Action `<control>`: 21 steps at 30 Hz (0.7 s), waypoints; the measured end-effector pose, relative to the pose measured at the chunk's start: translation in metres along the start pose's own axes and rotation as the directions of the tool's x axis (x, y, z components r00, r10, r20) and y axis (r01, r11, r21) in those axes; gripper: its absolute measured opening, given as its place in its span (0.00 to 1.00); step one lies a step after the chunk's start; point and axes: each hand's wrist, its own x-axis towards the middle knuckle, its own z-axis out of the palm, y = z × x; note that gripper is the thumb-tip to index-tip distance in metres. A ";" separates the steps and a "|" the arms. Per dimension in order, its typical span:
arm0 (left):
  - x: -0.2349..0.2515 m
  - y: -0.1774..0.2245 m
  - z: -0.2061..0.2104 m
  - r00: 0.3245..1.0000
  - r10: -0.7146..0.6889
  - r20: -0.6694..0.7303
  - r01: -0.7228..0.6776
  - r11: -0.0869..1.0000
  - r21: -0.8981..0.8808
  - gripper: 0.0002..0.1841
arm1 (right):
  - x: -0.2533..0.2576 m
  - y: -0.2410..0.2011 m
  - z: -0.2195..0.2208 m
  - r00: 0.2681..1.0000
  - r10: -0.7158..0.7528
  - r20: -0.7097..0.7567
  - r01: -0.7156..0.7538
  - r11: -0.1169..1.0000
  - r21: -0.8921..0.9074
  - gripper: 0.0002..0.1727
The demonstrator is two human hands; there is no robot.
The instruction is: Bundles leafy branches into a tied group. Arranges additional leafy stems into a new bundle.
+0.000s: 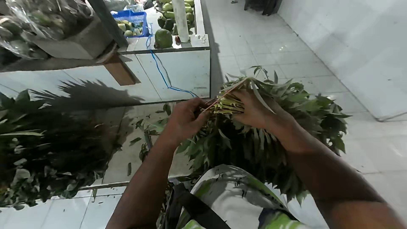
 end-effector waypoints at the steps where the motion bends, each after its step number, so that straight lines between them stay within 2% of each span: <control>1: 0.000 -0.001 0.001 1.000 -0.019 -0.012 0.019 0.998 0.053 0.08 | 0.000 0.002 0.002 1.000 0.020 0.017 -0.021 1.000 0.019 0.38; 3: 0.002 -0.001 0.004 0.998 -0.050 -0.047 0.057 0.985 0.161 0.08 | -0.002 -0.004 0.004 0.996 0.084 0.041 -0.085 0.996 0.033 0.39; 6: 0.004 -0.002 0.010 0.996 -0.048 -0.069 0.063 0.972 0.226 0.06 | 0.001 -0.011 0.002 0.972 0.200 0.119 -0.187 0.976 -0.113 0.39; 10: 0.004 0.002 0.017 0.997 -0.063 -0.037 0.072 0.930 0.362 0.09 | 0.006 0.005 0.014 0.988 0.138 0.066 -0.124 0.976 -0.180 0.31; 15: -0.001 -0.002 0.028 0.998 -0.048 -0.051 0.066 0.891 0.450 0.11 | 0.002 0.004 0.018 0.954 0.272 0.125 -0.247 0.952 -0.183 0.30; 19: -0.005 -0.005 0.032 0.997 -0.036 -0.067 0.062 0.895 0.442 0.12 | -0.004 0.011 0.028 0.993 0.107 -0.040 -0.111 0.989 -0.101 0.34; 21: -0.007 -0.003 0.032 0.997 -0.036 -0.062 0.060 0.898 0.436 0.13 | -0.002 0.014 0.033 0.996 0.076 -0.056 -0.081 0.993 -0.087 0.34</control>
